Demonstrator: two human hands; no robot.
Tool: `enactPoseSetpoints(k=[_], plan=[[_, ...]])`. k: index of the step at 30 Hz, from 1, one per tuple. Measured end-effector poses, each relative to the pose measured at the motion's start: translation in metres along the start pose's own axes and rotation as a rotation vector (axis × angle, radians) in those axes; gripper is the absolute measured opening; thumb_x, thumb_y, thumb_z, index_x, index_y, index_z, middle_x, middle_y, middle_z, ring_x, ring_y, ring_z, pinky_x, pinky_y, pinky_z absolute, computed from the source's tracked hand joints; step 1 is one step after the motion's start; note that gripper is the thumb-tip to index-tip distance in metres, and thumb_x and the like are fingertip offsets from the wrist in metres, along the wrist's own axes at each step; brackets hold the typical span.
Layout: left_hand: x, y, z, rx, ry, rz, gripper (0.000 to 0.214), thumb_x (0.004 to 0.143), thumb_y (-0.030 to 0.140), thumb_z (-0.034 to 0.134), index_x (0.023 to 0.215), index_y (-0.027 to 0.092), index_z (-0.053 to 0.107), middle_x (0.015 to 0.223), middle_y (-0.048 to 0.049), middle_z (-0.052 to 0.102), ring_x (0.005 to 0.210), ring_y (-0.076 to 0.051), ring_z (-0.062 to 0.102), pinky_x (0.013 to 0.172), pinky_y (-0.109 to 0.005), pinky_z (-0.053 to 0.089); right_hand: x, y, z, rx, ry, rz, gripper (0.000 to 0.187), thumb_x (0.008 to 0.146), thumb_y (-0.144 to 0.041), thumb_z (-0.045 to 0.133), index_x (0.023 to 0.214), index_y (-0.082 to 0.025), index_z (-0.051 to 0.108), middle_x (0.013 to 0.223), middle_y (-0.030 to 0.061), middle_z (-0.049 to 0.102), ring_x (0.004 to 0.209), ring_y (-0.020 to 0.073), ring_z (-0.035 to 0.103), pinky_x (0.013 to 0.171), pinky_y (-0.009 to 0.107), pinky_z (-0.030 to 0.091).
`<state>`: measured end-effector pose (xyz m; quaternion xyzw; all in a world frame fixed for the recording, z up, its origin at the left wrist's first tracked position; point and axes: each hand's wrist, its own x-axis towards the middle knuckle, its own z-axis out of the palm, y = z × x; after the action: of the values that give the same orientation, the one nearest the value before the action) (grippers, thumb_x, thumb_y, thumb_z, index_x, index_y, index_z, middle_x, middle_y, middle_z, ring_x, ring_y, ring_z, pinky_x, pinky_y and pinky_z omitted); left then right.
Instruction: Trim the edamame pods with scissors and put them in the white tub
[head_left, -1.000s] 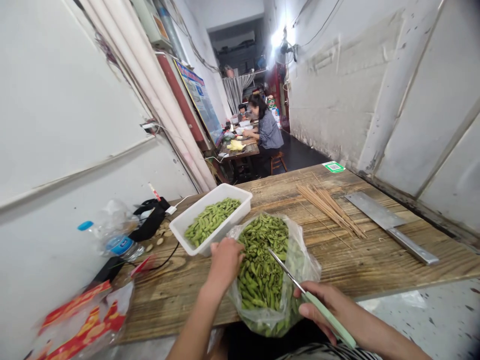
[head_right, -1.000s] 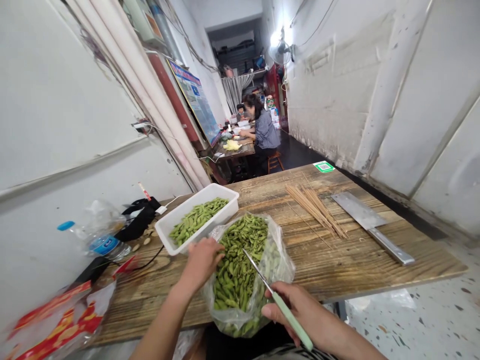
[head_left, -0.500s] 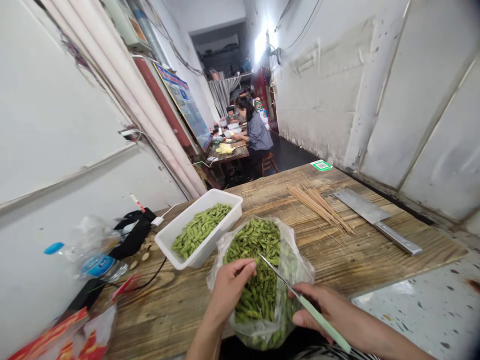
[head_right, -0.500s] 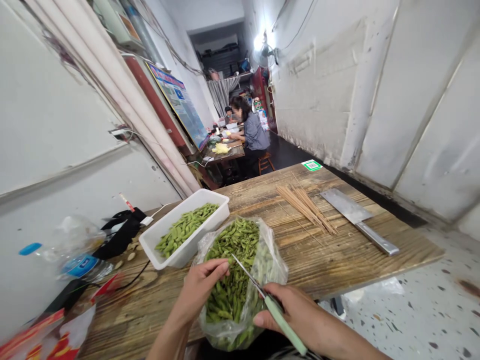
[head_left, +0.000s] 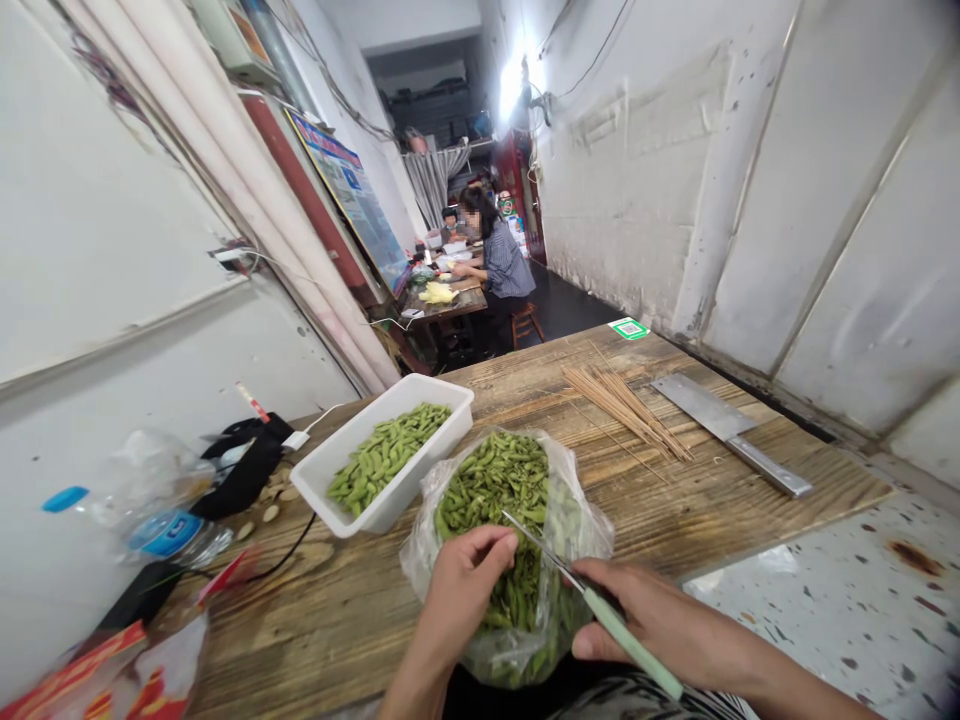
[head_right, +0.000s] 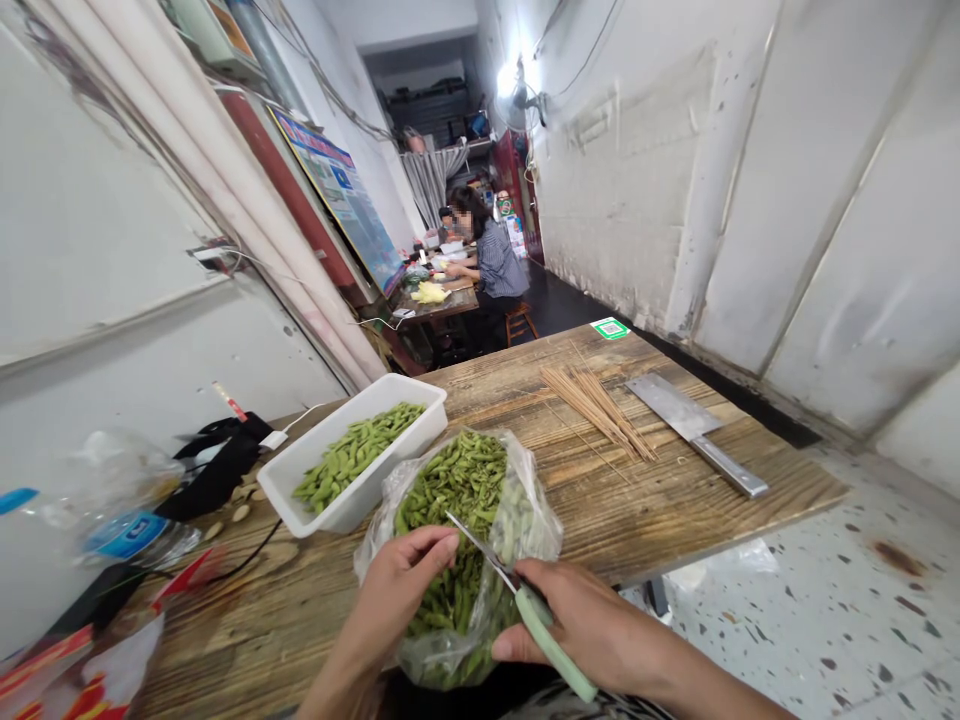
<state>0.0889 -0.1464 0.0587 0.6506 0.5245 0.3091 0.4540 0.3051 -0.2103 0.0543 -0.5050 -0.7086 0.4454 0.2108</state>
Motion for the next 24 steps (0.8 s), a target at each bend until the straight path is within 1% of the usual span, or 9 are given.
enactPoseSetpoints(k=[3,7,9,11,14,16,18,21,24], plan=[[-0.002,0.001,0.002,-0.023,0.012,-0.009,0.028,0.076,0.043,0.059,0.072,0.017,0.069,0.066,-0.0013,0.062,0.066,-0.016,0.052,0.064,-0.025,0.041,-0.002,-0.002,-0.001,0.015,-0.008,-0.013,0.049,0.076,-0.059,0.062,0.104,-0.018,0.061,0.086,0.0031,0.063,0.075,0.0188,0.056,0.066,0.023,0.04],[-0.001,0.0,0.005,-0.113,0.022,-0.054,0.026,0.072,0.042,0.064,0.076,0.016,0.067,0.07,-0.0017,0.064,0.068,-0.016,0.054,0.065,-0.024,0.042,-0.001,-0.004,0.004,0.097,-0.006,-0.023,0.039,0.082,-0.054,0.058,0.088,-0.015,0.06,0.071,-0.0018,0.056,0.062,0.0126,0.047,0.056,0.02,0.035],[0.0,-0.001,0.007,-0.191,0.093,-0.074,0.026,0.068,0.04,0.068,0.08,0.017,0.064,0.068,0.0,0.062,0.065,-0.014,0.053,0.062,-0.023,0.042,0.001,-0.004,0.008,0.148,0.008,-0.012,0.038,0.081,-0.053,0.059,0.082,-0.015,0.059,0.063,-0.0039,0.051,0.058,0.0109,0.044,0.052,0.019,0.032],[0.002,-0.003,0.008,-0.24,0.181,-0.066,0.027,0.065,0.038,0.071,0.08,0.017,0.062,0.066,0.0019,0.059,0.063,-0.013,0.052,0.061,-0.022,0.042,0.002,-0.003,0.011,0.2,0.014,0.0,0.039,0.08,-0.055,0.061,0.08,-0.015,0.058,0.057,-0.0054,0.047,0.054,0.0101,0.042,0.05,0.019,0.031],[0.002,-0.006,0.008,-0.25,0.227,-0.052,0.025,0.064,0.037,0.071,0.077,0.017,0.064,0.066,0.0014,0.058,0.064,-0.013,0.052,0.061,-0.022,0.041,0.002,-0.003,0.011,0.217,0.032,-0.005,0.04,0.078,-0.055,0.062,0.084,-0.016,0.06,0.056,-0.0055,0.048,0.054,0.0104,0.044,0.049,0.019,0.031],[0.0,-0.006,0.007,-0.233,0.205,-0.064,0.028,0.066,0.039,0.069,0.081,0.016,0.066,0.068,-0.0002,0.06,0.066,-0.015,0.053,0.062,-0.023,0.041,0.0,-0.003,0.008,0.174,0.037,-0.009,0.039,0.079,-0.054,0.062,0.09,-0.016,0.061,0.062,-0.0039,0.053,0.056,0.0113,0.047,0.051,0.019,0.033],[-0.002,-0.004,0.006,-0.181,0.168,-0.062,0.03,0.071,0.043,0.065,0.083,0.016,0.067,0.07,-0.0014,0.062,0.067,-0.016,0.053,0.063,-0.024,0.04,-0.001,-0.003,0.005,0.117,0.031,-0.025,0.04,0.079,-0.053,0.062,0.095,-0.016,0.062,0.073,-0.0008,0.059,0.064,0.0138,0.052,0.057,0.02,0.037],[-0.004,0.0,0.005,-0.081,0.067,-0.033,0.031,0.077,0.046,0.057,0.075,0.016,0.066,0.066,-0.0015,0.061,0.064,-0.016,0.051,0.061,-0.025,0.039,-0.003,-0.004,0.002,0.068,0.015,-0.041,0.044,0.078,-0.054,0.062,0.103,-0.017,0.061,0.089,0.0035,0.064,0.078,0.019,0.058,0.068,0.023,0.042],[-0.007,0.003,0.004,-0.013,-0.04,-0.02,0.033,0.079,0.046,0.054,0.066,0.017,0.063,0.058,-0.0004,0.057,0.059,-0.016,0.049,0.057,-0.024,0.037,-0.004,-0.005,0.001,0.029,0.005,-0.014,0.048,0.077,-0.053,0.065,0.111,-0.019,0.06,0.093,0.0049,0.066,0.082,0.0216,0.059,0.071,0.025,0.042]])
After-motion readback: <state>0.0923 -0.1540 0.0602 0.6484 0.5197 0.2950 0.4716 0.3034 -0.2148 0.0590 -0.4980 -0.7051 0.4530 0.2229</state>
